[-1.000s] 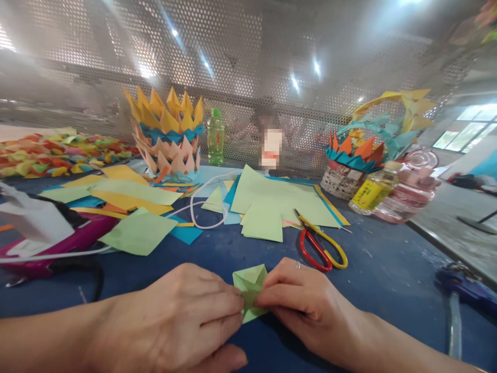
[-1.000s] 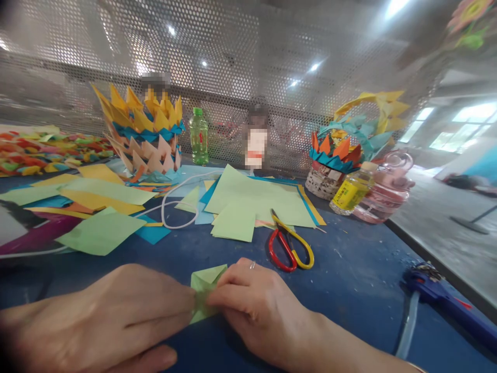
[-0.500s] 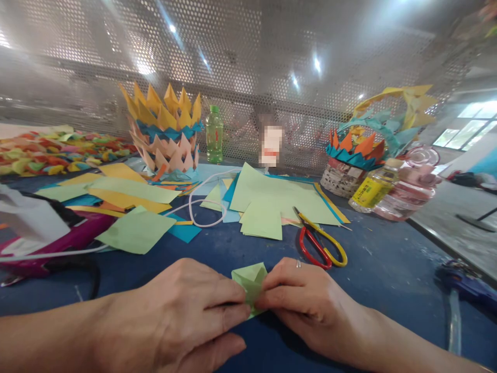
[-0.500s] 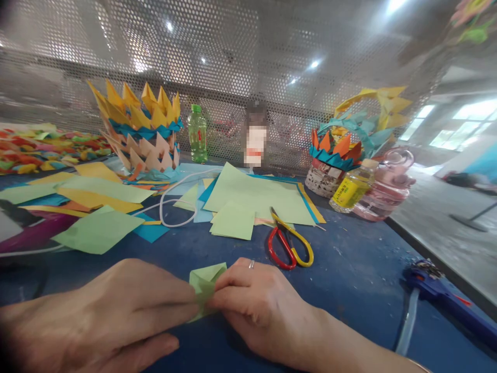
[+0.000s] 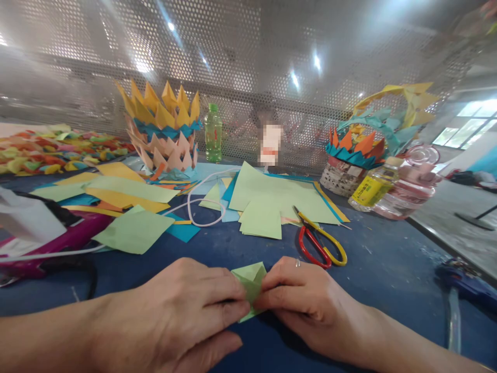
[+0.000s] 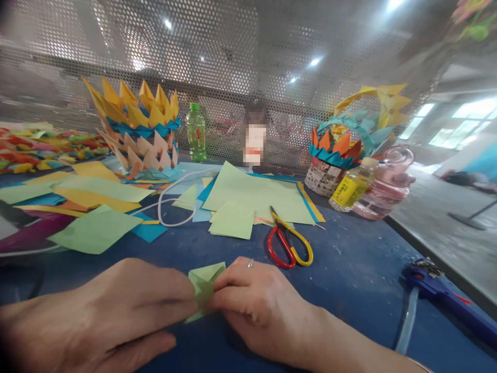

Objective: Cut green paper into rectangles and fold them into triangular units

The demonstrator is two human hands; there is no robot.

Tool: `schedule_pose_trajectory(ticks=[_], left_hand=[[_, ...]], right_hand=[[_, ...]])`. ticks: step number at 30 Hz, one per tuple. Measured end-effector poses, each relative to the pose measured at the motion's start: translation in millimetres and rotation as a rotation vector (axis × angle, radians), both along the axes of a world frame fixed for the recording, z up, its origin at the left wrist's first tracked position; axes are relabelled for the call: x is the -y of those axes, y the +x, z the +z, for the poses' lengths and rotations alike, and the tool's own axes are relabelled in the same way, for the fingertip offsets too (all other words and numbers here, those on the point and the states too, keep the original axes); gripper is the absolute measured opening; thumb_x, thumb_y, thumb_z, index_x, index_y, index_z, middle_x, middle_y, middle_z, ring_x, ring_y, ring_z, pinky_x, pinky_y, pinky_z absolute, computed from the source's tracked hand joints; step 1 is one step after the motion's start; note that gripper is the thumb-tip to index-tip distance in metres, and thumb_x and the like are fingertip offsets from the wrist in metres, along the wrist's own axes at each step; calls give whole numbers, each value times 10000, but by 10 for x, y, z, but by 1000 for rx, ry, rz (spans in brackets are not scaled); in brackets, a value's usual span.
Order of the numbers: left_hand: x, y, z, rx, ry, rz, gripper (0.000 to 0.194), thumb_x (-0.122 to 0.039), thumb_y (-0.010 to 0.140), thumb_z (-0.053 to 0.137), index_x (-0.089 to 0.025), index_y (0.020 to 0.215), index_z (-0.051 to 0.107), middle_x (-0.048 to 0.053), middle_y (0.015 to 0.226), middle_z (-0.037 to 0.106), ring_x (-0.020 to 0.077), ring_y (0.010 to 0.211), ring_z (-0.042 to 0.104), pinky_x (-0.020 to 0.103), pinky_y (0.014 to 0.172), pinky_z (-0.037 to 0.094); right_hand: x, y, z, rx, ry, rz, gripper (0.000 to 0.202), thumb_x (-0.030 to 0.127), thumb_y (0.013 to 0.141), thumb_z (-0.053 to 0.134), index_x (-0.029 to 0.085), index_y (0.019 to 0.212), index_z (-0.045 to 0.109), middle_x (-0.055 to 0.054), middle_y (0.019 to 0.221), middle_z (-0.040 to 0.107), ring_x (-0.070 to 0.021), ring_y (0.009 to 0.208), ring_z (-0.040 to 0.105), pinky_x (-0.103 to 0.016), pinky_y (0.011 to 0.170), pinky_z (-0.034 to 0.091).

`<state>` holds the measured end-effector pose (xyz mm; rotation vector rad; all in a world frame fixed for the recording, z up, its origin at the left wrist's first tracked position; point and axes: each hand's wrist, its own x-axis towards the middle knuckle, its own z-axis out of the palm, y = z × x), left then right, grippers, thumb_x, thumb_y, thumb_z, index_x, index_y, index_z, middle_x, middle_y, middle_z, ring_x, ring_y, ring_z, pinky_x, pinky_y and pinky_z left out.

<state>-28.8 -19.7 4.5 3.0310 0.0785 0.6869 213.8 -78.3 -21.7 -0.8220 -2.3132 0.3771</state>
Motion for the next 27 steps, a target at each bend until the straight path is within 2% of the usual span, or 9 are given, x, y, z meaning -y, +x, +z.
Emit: schedule_pose_trajectory(ticks=[4,8,17,27], left_hand=[[-12,-1,-8,-3,-28,2,233,-220,968,462,-180,1089,658,42,981,742,161,753,684,251,625,512],[-17,15,8,-28,-34,13,226,-229,964,472,-193,1092,655,34,991,732,168,800,683,250,653,516],[12,28,18,-32,-38,-10,233,-246,960,451,-191,975,677,45,957,727,180,775,662,254,629,493],[38,37,48,-1,-15,-31,231,-223,961,442,-176,896,659,60,911,736,174,681,656,269,596,494]], right_hand=[[4,3,1,10,-14,-3,311,-6,897,517,197,1015,721,-64,964,725,-154,882,650,-283,814,529],[-5,14,11,5,-23,-4,304,-14,887,521,181,1001,725,-75,958,722,-157,890,650,-278,809,528],[-1,10,8,29,-19,-18,274,7,899,521,167,988,725,-86,967,716,-162,895,644,-279,803,528],[55,14,72,178,150,3,271,-22,861,491,87,971,714,-92,936,684,-173,840,606,-271,762,537]])
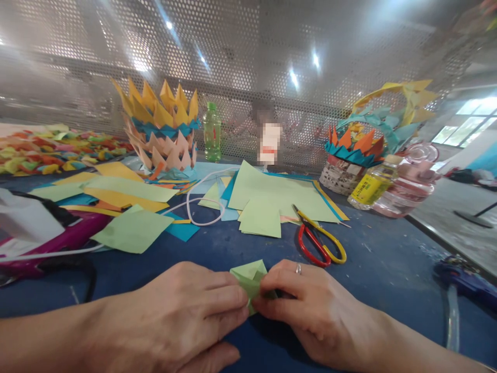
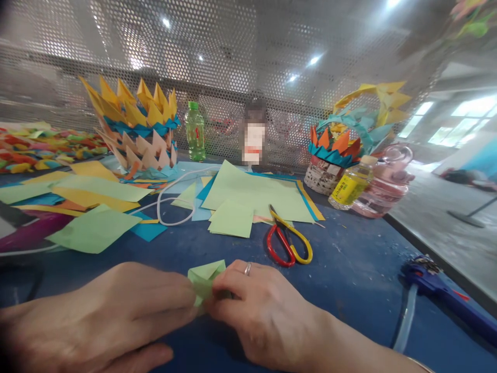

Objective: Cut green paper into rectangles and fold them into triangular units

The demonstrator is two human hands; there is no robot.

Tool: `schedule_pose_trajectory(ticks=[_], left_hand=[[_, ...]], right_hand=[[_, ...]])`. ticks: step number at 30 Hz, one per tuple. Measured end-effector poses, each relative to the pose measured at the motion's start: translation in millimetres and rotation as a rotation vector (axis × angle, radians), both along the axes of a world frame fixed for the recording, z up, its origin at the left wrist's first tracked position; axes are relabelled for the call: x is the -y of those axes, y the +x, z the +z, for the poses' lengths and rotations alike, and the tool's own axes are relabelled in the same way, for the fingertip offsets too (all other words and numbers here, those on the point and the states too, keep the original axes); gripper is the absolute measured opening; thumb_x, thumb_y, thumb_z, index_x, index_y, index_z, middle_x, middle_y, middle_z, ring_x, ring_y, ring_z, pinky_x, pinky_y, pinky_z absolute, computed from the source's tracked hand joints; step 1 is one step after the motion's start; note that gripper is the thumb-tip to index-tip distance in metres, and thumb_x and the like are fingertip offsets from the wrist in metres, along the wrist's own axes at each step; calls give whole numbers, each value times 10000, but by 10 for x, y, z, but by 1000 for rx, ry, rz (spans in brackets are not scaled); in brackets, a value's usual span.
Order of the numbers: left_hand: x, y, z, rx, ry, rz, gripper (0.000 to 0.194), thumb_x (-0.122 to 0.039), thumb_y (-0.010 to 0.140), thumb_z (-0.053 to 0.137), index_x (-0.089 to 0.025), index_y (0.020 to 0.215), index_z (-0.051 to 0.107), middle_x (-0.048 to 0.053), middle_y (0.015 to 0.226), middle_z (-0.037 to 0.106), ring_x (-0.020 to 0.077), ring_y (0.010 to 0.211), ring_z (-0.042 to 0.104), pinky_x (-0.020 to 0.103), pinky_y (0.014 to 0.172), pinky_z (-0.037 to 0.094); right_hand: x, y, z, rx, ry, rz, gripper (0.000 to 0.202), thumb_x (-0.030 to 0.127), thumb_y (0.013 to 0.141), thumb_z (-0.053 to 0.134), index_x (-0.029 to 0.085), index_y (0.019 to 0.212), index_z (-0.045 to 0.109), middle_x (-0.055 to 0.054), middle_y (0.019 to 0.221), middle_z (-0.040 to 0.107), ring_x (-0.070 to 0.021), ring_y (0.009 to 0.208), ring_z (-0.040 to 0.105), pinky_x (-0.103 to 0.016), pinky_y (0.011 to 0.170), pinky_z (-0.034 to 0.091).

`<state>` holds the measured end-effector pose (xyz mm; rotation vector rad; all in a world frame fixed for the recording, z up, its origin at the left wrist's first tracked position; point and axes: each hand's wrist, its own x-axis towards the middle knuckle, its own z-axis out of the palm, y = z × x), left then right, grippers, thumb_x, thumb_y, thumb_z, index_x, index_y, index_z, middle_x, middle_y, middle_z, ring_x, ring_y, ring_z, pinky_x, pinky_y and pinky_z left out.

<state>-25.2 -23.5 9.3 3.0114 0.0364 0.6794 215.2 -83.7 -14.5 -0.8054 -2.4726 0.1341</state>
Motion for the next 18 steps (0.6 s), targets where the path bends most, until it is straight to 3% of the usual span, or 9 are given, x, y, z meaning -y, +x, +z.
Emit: schedule_pose_trajectory(ticks=[5,9,18], left_hand=[[16,26,-27,11,26,8,303,-247,991,402,-173,861,666,72,940,741,176,700,669,270,608,501],[114,6,-74,28,7,173,452,-294,1050,271,-181,916,687,68,960,743,197,767,684,303,688,519],[138,-63,-101,31,5,169,358,-319,1030,366,-180,1029,696,82,917,725,203,799,695,279,728,556]], right_hand=[[18,-17,-32,25,30,0,222,-3,902,494,70,955,697,-93,916,667,-173,834,588,-277,786,538],[24,3,-83,26,24,-13,238,-27,904,464,60,920,685,-100,917,658,-185,849,578,-283,761,528],[32,19,-79,13,43,-29,269,-38,891,429,67,897,677,-105,892,658,-188,828,583,-282,723,528]])
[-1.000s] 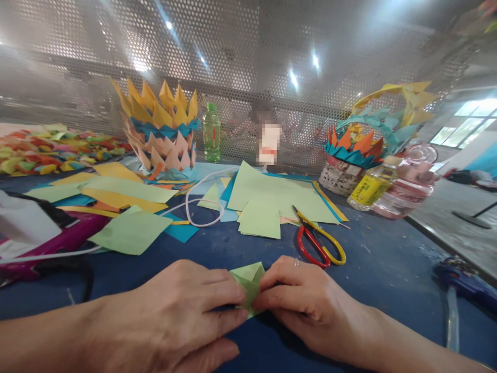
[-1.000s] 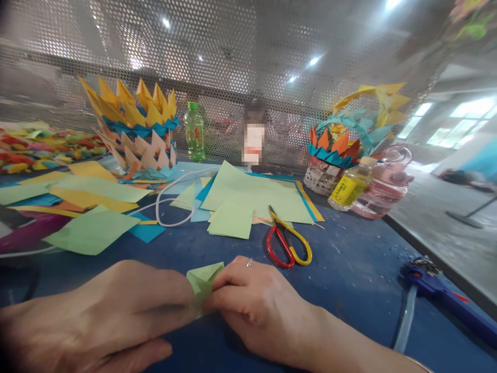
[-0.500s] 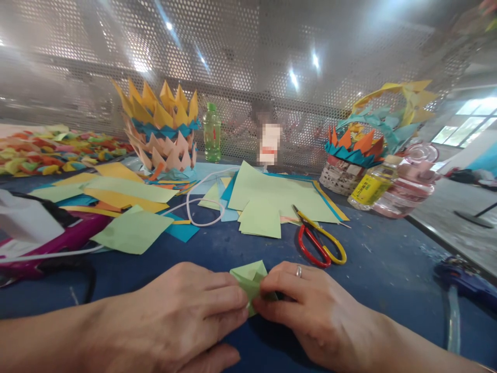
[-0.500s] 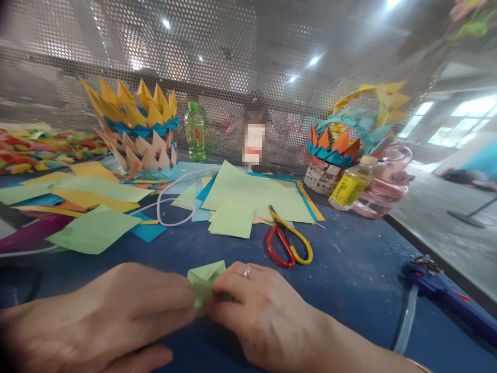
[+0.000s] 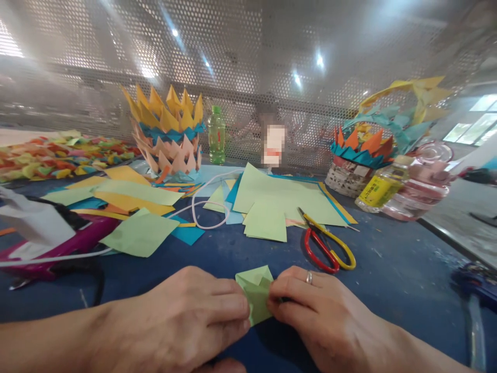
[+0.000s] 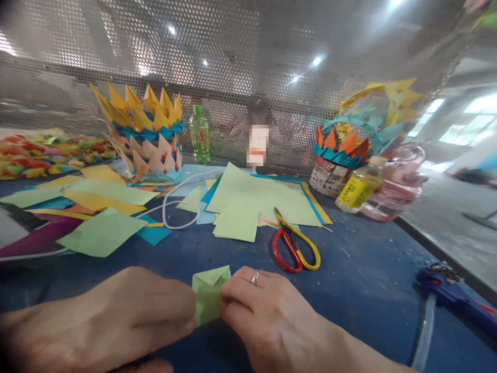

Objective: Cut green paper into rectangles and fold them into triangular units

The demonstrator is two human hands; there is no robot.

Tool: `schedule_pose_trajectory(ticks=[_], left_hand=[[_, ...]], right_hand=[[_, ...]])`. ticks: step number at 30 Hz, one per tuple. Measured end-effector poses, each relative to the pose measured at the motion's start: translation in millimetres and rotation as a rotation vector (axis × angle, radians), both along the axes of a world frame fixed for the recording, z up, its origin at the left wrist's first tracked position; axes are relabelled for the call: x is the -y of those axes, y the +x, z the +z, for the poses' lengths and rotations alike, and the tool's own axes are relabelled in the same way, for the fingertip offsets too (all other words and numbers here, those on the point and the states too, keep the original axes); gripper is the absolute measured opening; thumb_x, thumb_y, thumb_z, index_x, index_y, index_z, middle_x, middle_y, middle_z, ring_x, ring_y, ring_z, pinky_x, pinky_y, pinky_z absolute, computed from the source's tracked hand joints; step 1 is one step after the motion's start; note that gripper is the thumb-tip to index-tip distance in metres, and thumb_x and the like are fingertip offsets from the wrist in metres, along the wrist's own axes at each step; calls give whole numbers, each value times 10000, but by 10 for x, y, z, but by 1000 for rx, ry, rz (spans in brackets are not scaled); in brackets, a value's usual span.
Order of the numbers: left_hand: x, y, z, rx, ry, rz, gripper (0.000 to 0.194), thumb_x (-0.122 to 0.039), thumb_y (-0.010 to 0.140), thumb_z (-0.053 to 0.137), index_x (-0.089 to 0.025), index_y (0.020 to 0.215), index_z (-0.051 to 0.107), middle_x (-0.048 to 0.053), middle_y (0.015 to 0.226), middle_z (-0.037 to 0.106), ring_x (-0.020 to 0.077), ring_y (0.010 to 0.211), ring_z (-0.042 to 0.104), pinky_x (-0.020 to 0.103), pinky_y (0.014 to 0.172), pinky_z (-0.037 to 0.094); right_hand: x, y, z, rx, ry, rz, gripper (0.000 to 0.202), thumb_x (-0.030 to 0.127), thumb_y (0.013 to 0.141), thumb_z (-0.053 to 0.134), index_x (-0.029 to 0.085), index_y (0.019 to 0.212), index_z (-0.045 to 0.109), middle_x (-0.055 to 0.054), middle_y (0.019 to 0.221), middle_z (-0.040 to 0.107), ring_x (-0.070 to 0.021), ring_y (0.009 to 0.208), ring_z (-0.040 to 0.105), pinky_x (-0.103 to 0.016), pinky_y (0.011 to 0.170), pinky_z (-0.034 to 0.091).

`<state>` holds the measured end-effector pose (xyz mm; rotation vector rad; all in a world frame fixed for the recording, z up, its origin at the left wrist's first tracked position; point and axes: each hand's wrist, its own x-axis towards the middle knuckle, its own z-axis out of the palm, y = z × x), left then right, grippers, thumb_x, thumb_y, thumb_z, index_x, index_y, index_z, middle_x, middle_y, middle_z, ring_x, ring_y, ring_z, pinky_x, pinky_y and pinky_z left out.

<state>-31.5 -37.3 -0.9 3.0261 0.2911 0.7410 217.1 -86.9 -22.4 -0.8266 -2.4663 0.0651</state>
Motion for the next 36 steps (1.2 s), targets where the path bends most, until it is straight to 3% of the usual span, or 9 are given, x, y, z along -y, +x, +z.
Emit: schedule_pose_trajectory(ticks=[6,11,18,24,31,36], left_hand=[[-21,-9,0,-38,-14,-42,298,-335,1011,424,-176,1041,675,83,908,724,201,824,698,268,764,564],[-26,-14,17,-51,-17,-38,270,-321,997,451,-179,1046,676,85,903,726,198,819,698,267,766,576],[-34,-2,59,-84,-45,-43,268,-325,990,459,-180,1067,671,83,908,727,200,818,702,273,755,581],[-27,-6,55,-97,-44,-32,240,-318,978,495,-180,1062,674,81,937,726,201,825,702,277,762,577],[-24,18,80,-62,-81,-53,315,-315,1022,393,-163,1065,665,85,905,728,195,816,702,269,742,575],[-29,6,85,-81,-79,-62,285,-313,1008,433,-157,1069,664,91,943,731,204,837,706,280,755,578]], right_hand=[[-7,-10,22,25,-53,42,298,-22,886,439,75,1052,667,-102,932,658,-188,890,599,-281,797,531],[-10,-23,42,6,-60,21,276,-2,911,426,94,992,671,-88,927,660,-178,855,584,-282,769,528],[3,-19,45,1,-93,21,313,-36,853,433,91,1010,672,-98,948,656,-186,867,581,-292,777,533],[1,-37,75,56,-96,66,303,61,936,433,108,1132,660,-93,949,661,-186,884,597,-296,834,536],[2,-50,78,71,-55,48,280,98,974,415,123,1093,667,-81,896,664,-189,862,599,-304,818,535],[3,-53,76,42,-38,32,259,71,952,425,136,1039,660,-80,919,669,-177,860,599,-299,805,539]])
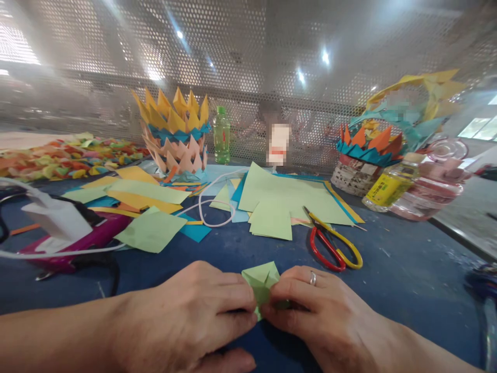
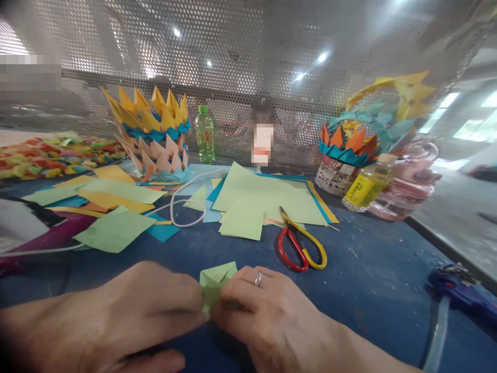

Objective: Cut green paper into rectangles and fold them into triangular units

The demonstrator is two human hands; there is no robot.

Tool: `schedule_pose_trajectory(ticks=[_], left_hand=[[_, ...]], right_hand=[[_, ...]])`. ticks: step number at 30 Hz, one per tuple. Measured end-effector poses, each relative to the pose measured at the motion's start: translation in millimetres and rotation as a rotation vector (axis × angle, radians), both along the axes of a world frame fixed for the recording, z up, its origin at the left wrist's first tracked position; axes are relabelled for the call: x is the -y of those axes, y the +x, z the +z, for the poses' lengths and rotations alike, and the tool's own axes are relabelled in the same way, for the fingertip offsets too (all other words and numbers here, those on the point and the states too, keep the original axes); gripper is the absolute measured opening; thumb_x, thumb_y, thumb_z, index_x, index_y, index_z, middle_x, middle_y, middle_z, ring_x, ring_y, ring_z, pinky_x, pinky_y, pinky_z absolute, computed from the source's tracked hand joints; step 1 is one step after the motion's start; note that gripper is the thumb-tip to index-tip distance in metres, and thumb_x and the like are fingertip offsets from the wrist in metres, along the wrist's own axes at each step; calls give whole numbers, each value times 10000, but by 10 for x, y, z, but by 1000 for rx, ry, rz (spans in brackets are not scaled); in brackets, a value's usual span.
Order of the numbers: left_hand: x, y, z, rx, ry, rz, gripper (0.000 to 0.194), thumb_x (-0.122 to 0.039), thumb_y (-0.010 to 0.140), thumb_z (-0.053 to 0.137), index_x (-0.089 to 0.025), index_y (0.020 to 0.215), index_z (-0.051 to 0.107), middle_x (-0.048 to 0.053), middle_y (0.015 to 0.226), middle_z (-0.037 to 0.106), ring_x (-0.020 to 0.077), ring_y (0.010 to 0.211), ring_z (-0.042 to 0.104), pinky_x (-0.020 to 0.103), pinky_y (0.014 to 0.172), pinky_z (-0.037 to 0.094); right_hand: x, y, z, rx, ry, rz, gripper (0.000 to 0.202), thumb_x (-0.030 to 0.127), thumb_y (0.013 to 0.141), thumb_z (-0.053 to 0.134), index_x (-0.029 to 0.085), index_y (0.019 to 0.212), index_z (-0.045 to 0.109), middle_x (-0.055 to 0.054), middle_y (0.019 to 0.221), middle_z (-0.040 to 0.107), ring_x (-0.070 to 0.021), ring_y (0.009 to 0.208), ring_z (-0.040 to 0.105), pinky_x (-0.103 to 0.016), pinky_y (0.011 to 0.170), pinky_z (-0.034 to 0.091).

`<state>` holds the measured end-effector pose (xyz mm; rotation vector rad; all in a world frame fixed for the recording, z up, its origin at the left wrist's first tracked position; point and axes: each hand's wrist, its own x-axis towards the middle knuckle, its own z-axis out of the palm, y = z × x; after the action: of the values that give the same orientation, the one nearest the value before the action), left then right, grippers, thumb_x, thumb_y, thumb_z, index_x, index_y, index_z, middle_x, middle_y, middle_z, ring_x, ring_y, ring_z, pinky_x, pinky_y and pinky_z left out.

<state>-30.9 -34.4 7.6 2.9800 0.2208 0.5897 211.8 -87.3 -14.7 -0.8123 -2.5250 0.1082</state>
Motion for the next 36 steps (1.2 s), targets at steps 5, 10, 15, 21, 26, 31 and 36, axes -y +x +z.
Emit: schedule_pose_trajectory(ticks=[5,10,15,21,26,31,36], left_hand=[[-6,-17,-30,4,22,5,243,-310,982,485,-180,1082,664,83,955,734,202,845,704,280,778,579],[-5,-3,-24,5,-1,-6,271,-315,1004,455,-160,1104,655,86,969,734,201,858,697,286,775,575],[-43,37,11,-14,-30,-79,352,-333,1038,359,-134,1058,650,80,968,727,198,828,685,295,712,565],[-9,24,26,-7,-20,-17,368,-345,1041,359,-131,1036,659,91,997,717,196,832,680,301,736,564],[3,17,32,-68,-17,-23,296,-339,1011,443,-148,1030,669,74,970,718,195,873,683,276,781,557],[-37,39,23,-36,3,-22,339,-330,1034,387,-143,1080,665,77,980,721,194,869,684,278,771,551],[-16,29,26,-36,20,-15,362,-346,1036,374,-131,1070,663,87,973,719,207,849,686,305,750,563]], right_hand=[[0,-10,-2,-42,25,-24,255,26,925,425,135,972,651,-80,918,672,-171,849,592,-295,799,541],[-8,3,-13,-40,-3,-12,254,7,894,443,127,963,656,-85,930,661,-183,861,589,-301,790,529],[-21,3,-13,-49,5,-3,266,-9,879,432,115,952,656,-91,933,656,-186,862,578,-301,791,530],[-11,13,1,-89,52,-18,259,-41,841,444,133,881,632,-81,908,652,-177,862,581,-279,783,535],[-14,43,-21,-92,57,-108,384,-64,825,415,135,1058,647,-104,1056,631,-193,948,568,-312,827,536],[-65,50,-29,46,-70,-146,594,-83,784,394,220,1254,596,-109,1273,546,-236,1130,530,-420,943,498],[-96,37,-1,40,-103,-151,494,-80,785,397,182,1153,596,-110,1260,554,-244,1139,519,-440,963,483]])
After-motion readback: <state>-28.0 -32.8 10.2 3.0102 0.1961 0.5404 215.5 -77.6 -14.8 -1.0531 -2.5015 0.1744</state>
